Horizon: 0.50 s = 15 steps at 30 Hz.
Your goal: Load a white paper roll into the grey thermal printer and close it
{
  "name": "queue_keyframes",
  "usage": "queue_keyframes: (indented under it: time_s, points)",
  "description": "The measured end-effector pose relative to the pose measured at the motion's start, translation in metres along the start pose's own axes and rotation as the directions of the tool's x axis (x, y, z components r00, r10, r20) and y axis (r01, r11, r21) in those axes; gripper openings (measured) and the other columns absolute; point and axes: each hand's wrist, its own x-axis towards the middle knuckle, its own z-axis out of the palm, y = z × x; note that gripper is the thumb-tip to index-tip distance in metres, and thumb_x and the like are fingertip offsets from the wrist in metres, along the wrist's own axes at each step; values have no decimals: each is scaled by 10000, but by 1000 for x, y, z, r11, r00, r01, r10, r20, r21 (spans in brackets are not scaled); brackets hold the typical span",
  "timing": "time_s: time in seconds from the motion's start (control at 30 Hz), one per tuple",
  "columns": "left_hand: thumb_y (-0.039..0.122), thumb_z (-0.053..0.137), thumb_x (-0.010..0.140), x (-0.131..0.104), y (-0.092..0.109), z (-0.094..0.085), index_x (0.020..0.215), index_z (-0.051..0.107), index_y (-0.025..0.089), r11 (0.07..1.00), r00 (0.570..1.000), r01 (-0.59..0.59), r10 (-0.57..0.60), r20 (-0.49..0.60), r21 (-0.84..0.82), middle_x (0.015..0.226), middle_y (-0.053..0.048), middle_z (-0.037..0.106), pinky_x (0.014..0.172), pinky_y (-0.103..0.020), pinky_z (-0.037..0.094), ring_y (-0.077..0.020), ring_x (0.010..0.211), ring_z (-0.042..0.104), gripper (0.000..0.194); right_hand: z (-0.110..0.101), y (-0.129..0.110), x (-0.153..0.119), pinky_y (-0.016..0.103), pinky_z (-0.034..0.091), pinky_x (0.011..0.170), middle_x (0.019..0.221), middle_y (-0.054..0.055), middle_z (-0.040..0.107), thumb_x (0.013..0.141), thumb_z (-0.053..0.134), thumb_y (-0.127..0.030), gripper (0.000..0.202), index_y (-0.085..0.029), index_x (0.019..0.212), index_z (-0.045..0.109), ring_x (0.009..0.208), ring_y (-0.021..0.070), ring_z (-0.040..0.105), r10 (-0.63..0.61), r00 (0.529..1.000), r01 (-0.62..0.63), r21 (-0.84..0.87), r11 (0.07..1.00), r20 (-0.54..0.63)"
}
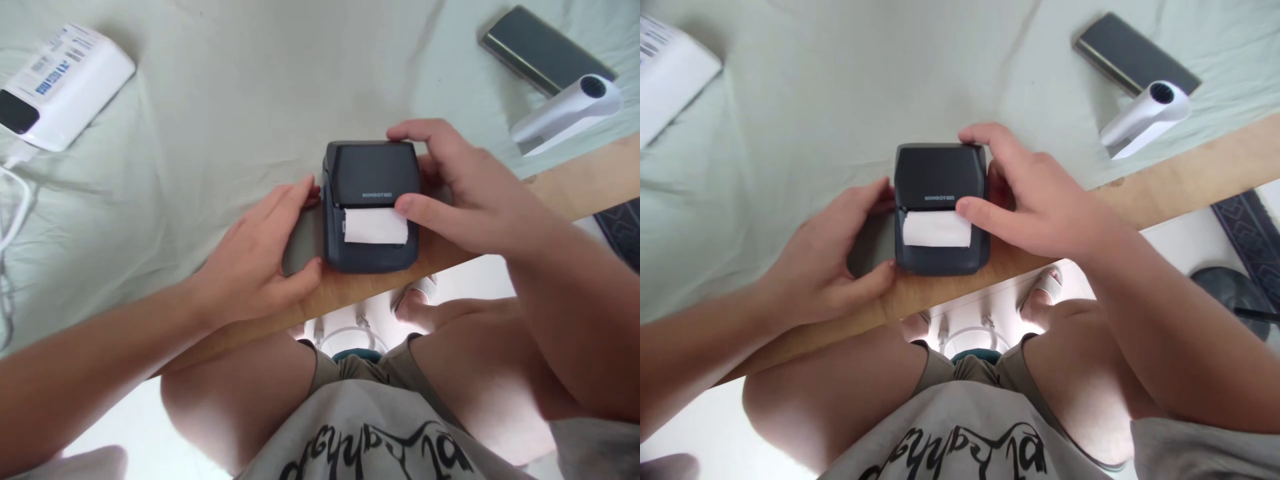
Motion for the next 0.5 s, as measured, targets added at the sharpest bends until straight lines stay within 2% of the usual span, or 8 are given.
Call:
queue_keyframes:
  time_s: [0.1,0.17,0.23,0.27,0.3,0.37,0.43,0.5]
  points:
    - [485,587,1203,-1,-2,0,1998,406,271,1000,1000,-8,8,8,-2,1846,-130,713,1385,-619,705,-436,1638,774,843,-3,-23,-6,359,547,677,816,-39,674,1106,933,-681,753,-333,1739,719,670,151,604,-5,980,-9,-70,997,-197]
    - [491,597,1198,-2,-5,2,1991,432,286,1000,1000,-27,27,5,15,1878,-135,683,1387,-635,694,-451,1639,766,835,-2,-40,-9,367,570,675,1131,37,830,1184,856,-692,576,-361,1653,812,798,166,751,-52,925,-16,-177,984,-377]
    - [502,596,1196,-2,-7,3,1995,431,316,999,999,-37,37,-3,18,1879,-128,680,1357,-628,711,-446,1615,778,837,1,-53,-9,396,612,736,1573,81,823,1260,732,-712,502,-366,1603,850,1056,222,879,-107,861,-39,-274,961,-497]
    - [502,594,1196,-2,-7,4,2000,422,333,999,999,-37,37,-4,20,1871,-122,686,1340,-619,721,-437,1601,785,839,3,-57,-7,415,627,777,1630,91,810,1270,714,-684,489,-342,1594,846,1108,239,889,-114,851,-48,-293,955,-512]
    - [495,592,1197,-2,-7,4,2001,417,341,999,999,-37,37,-6,25,1863,-118,692,1330,-608,727,-428,1593,790,837,4,-60,-3,436,640,825,1560,100,840,1262,726,-625,456,-310,1572,839,1079,239,879,-102,861,-57,-295,954,-499]
    - [479,588,1202,-2,-7,4,2000,417,325,998,999,-42,42,-4,42,1860,-121,696,1348,-587,718,-412,1600,787,830,5,-63,8,472,672,939,1232,67,882,1182,798,-461,308,-274,1420,851,902,208,805,-72,909,-56,-291,955,-410]
    - [466,595,1200,-1,-6,5,1995,421,294,997,999,-50,51,-4,63,1858,-134,698,1374,-572,699,-404,1609,781,832,4,-62,21,509,690,1071,994,17,824,1082,829,-329,142,-284,1214,849,790,190,712,-42,966,-42,-313,949,-256]
    - [462,626,1182,-1,-5,5,1993,422,287,996,999,-45,45,-2,83,1855,-135,699,1382,-568,686,-407,1613,777,855,1,-59,32,539,680,1154,888,5,746,1032,830,-261,118,-307,1139,849,819,221,712,-13,991,-34,-344,938,-133]
